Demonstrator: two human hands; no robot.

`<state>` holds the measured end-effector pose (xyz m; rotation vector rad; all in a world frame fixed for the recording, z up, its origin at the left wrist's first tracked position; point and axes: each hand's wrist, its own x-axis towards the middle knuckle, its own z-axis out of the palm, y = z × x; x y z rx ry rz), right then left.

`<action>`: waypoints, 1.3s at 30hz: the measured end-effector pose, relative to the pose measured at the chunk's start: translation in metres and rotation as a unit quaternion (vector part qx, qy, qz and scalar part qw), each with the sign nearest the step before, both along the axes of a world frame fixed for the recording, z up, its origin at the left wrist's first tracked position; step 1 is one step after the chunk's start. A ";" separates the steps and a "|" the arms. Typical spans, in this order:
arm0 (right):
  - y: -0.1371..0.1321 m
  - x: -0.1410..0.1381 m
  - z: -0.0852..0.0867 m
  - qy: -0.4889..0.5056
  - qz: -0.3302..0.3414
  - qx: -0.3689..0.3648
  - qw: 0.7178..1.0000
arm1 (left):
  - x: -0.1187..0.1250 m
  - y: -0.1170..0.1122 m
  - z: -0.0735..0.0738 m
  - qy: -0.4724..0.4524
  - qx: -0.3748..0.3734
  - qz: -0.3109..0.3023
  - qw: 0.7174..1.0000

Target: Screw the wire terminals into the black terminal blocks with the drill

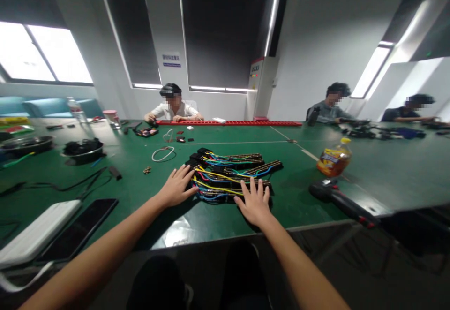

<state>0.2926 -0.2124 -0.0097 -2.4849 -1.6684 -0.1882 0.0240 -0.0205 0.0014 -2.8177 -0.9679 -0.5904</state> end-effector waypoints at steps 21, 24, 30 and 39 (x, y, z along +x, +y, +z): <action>0.032 0.040 -0.016 -0.064 0.011 0.104 0.992 | 0.030 -0.011 -0.017 -0.057 0.005 0.099 0.993; 0.030 0.040 -0.016 -0.070 0.009 0.114 0.991 | 0.025 -0.018 -0.012 -0.066 -0.017 0.107 0.992; 0.025 0.041 -0.011 -0.064 0.023 0.100 0.993 | 0.011 -0.025 -0.001 -0.081 -0.020 0.072 0.994; 0.019 0.023 -0.001 -0.049 -0.011 0.107 0.993 | 0.005 -0.011 -0.010 -0.137 0.008 -0.019 0.990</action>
